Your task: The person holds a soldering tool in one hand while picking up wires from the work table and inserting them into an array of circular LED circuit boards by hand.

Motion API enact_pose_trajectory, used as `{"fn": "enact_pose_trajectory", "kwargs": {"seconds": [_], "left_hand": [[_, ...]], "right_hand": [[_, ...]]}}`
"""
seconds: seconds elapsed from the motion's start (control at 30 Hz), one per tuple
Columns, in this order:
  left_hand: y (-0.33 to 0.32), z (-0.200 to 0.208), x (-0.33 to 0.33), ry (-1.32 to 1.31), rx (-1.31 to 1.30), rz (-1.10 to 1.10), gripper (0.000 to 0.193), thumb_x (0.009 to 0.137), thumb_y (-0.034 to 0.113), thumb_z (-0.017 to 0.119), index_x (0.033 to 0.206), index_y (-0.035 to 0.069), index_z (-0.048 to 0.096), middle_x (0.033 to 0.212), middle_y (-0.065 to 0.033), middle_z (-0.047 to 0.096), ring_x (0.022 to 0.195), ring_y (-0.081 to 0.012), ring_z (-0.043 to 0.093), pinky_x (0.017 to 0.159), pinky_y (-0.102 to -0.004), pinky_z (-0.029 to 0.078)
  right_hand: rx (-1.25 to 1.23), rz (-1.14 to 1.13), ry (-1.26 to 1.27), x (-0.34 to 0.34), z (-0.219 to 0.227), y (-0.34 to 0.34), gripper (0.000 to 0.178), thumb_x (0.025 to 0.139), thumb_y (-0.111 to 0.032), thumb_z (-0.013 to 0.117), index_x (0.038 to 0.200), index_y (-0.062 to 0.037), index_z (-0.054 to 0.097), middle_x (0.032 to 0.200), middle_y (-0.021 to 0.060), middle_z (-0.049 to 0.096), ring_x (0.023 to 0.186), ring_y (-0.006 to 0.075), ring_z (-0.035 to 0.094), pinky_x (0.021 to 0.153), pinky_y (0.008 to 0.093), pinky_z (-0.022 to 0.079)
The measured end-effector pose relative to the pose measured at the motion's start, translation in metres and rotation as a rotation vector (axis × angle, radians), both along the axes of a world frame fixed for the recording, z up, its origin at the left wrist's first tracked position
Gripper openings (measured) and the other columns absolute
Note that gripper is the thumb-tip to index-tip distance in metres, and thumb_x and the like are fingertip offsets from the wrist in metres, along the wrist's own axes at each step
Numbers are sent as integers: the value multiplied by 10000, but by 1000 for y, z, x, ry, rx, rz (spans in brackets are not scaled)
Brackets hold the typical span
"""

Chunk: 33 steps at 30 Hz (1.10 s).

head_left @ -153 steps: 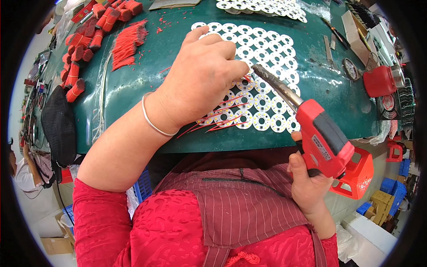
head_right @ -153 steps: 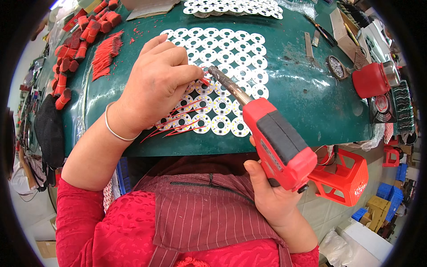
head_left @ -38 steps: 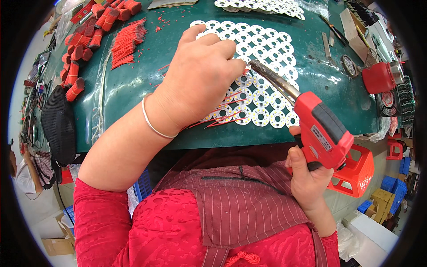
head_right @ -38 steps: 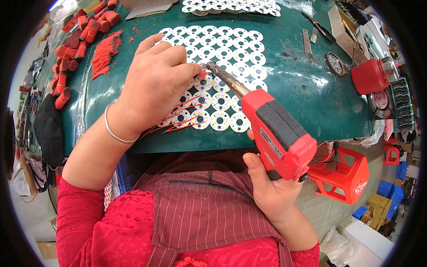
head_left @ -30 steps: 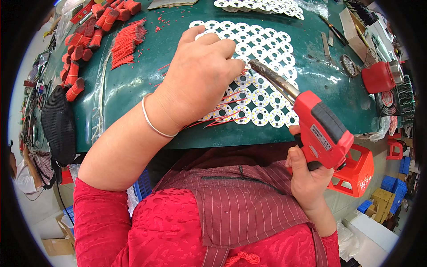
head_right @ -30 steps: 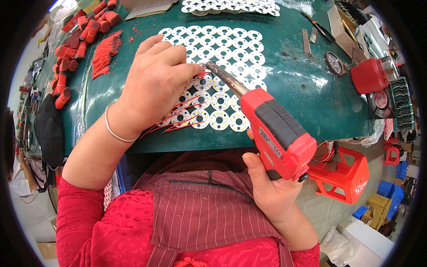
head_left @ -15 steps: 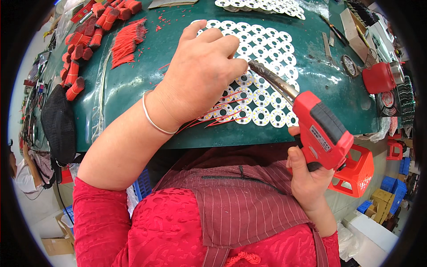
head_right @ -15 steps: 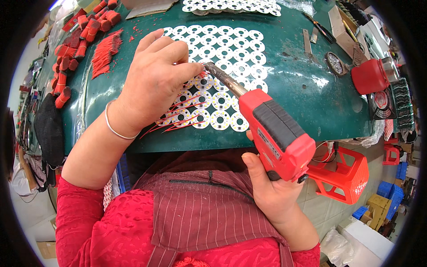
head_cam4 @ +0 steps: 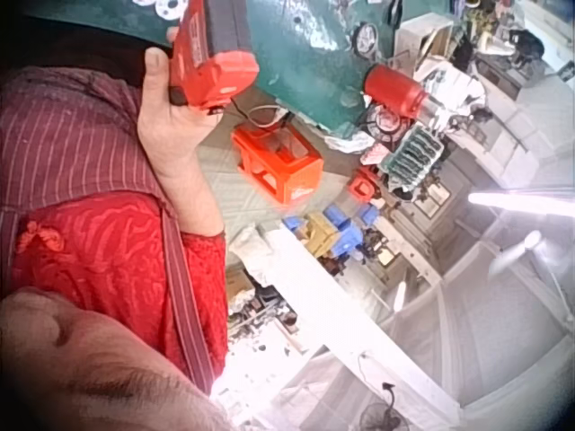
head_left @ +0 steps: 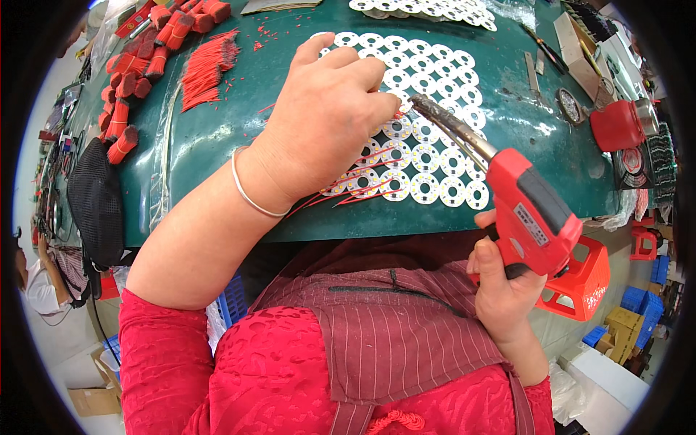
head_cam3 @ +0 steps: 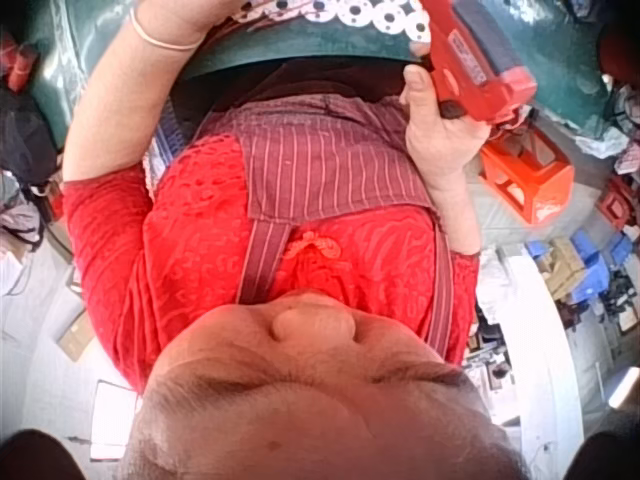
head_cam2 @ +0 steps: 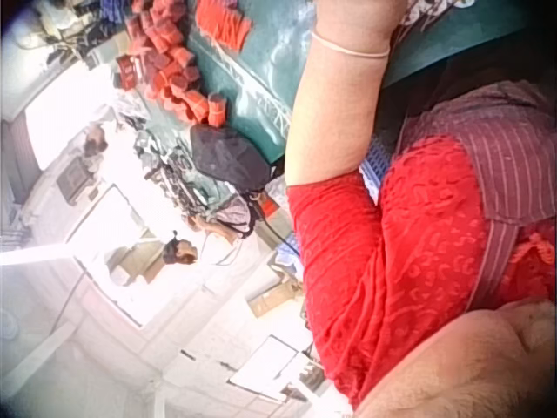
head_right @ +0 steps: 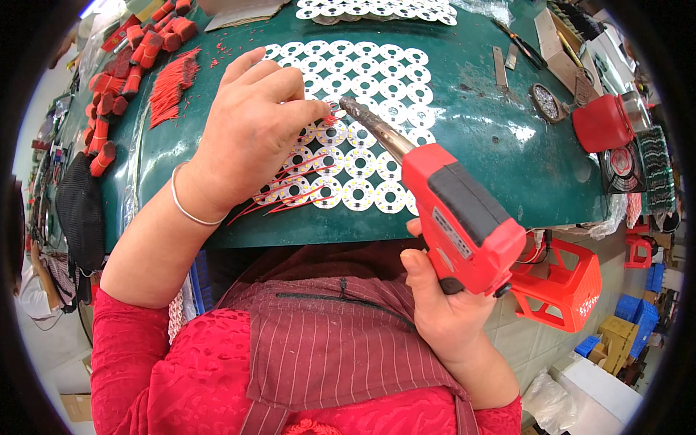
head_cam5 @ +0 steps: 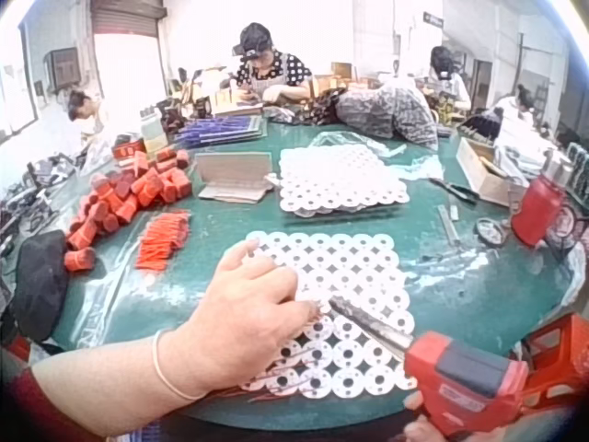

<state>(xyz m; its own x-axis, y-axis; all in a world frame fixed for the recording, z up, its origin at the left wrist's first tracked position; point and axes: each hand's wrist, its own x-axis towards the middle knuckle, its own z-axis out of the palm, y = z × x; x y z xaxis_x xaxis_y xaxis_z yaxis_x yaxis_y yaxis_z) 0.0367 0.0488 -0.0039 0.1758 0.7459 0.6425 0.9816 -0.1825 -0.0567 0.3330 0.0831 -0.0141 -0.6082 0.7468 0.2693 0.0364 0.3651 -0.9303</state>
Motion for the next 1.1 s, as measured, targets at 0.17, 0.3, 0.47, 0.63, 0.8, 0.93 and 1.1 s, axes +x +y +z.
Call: {"fn": "enact_pose_trajectory", "kwargs": {"seconds": [0.17, 0.3, 0.47, 0.63, 0.8, 0.93, 1.1], "left_hand": [[-1, 1, 2, 3, -24, 25, 115, 761, 119, 732, 853, 150, 795, 769, -5, 558, 796, -212, 612, 1019, -473, 469], [-2, 1, 2, 7, -37, 33, 123, 762, 118, 736, 861, 157, 797, 778, -4, 563, 812, -214, 620, 1042, -490, 464], [-3, 3, 4, -3, -57, 57, 138, 765, 103, 746, 877, 166, 797, 795, -4, 574, 844, -214, 632, 1075, -516, 456], [-10, 11, 4, 18, -74, 83, 146, 771, 73, 733, 876, 159, 788, 805, -5, 588, 855, -215, 637, 1081, -524, 453], [-20, 35, 0, 109, -54, 142, 164, 743, 38, 720, 864, 138, 771, 806, -14, 591, 865, -234, 636, 1077, -503, 459], [-25, 60, 4, 164, 51, 178, 138, 768, 26, 750, 869, 120, 759, 776, -33, 569, 797, -255, 614, 1037, -484, 477], [-28, 34, 9, -1, 43, 47, 151, 765, 27, 779, 882, 122, 766, 780, -24, 584, 799, -244, 625, 1030, -498, 484]], "right_hand": [[-15, -5, 22, 0, -1, 2, 441, 1015, -8, 624, 1426, 27, 466, 1229, 188, 654, 673, 94, 591, 563, 255, 517], [1, -7, 8, 2, -3, 2, 460, 1015, -9, 623, 1441, 26, 452, 1237, 188, 651, 672, 97, 591, 562, 257, 517], [-18, -14, 28, 2, 0, 0, 483, 1013, -7, 619, 1459, 26, 436, 1236, 187, 651, 672, 95, 589, 560, 252, 512], [124, -2, -62, 12, 14, 3, 521, 994, 4, 624, 1473, 25, 421, 1276, 199, 651, 672, 85, 569, 567, 249, 505], [162, -36, -115, 28, 32, 0, 514, 1000, -22, 623, 1471, 31, 425, 1319, 208, 645, 697, 77, 559, 579, 241, 491], [136, -26, -164, 35, 37, -1, 504, 1012, -47, 609, 1476, 29, 428, 1346, 209, 636, 688, 74, 545, 591, 244, 490], [-105, -90, -2, 22, 28, -9, 494, 1025, -83, 616, 1471, 31, 438, 1366, 209, 627, 671, 76, 547, 596, 261, 519]]}}
